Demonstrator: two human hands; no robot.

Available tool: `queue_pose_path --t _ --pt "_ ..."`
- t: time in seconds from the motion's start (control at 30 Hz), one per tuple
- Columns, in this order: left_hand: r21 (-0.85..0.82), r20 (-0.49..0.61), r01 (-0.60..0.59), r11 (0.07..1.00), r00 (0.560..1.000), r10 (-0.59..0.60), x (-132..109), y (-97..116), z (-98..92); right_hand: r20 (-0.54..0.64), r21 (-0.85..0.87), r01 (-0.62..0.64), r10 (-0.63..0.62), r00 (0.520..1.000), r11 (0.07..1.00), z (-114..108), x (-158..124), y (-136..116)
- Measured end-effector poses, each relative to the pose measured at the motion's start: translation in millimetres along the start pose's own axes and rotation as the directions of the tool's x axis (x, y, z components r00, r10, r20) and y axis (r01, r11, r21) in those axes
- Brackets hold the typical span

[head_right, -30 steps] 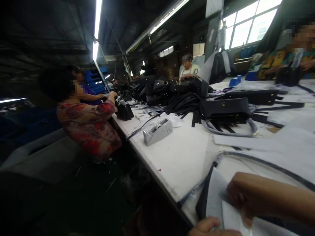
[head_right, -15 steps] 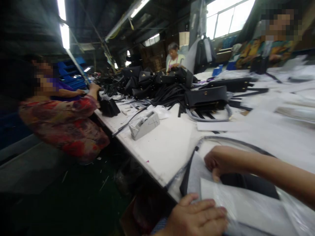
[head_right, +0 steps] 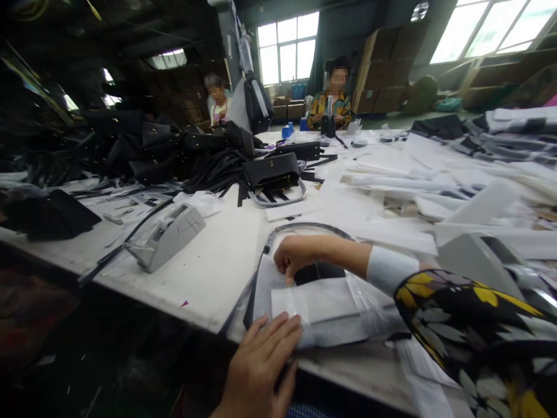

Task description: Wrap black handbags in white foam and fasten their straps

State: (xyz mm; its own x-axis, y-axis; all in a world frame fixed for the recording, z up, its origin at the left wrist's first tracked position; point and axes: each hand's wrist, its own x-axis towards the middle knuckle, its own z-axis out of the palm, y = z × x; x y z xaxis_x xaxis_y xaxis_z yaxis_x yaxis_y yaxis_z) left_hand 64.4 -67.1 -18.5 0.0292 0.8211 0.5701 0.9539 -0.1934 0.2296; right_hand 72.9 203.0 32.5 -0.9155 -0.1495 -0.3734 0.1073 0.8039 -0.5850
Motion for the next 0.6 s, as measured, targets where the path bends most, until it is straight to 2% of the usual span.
queue_pose_path --t 0.23,0.47,0.53,0.6 --pt "-0.004 -0.026 -0.025 1.000 0.999 0.025 1.1 -2.7 -0.8 -0.034 0.128 0.080 -0.077 0.996 0.988 -2.0 -6.5 5.1" --pt "0.000 -0.048 -0.037 0.999 0.998 0.037 1.1 -5.0 2.9 -0.132 -0.119 0.079 -0.094 0.987 0.990 -0.7 -10.3 -1.7" --pt "0.004 -0.040 -0.038 0.999 0.998 0.038 1.0 -4.7 3.2 -0.153 -0.132 0.062 -0.082 0.985 0.989 0.7 -10.8 -1.7" --pt "0.008 -0.031 -0.035 0.999 0.999 0.035 0.7 -4.1 3.0 -0.148 -0.074 0.045 -0.055 0.987 0.996 3.9 -10.9 0.8"
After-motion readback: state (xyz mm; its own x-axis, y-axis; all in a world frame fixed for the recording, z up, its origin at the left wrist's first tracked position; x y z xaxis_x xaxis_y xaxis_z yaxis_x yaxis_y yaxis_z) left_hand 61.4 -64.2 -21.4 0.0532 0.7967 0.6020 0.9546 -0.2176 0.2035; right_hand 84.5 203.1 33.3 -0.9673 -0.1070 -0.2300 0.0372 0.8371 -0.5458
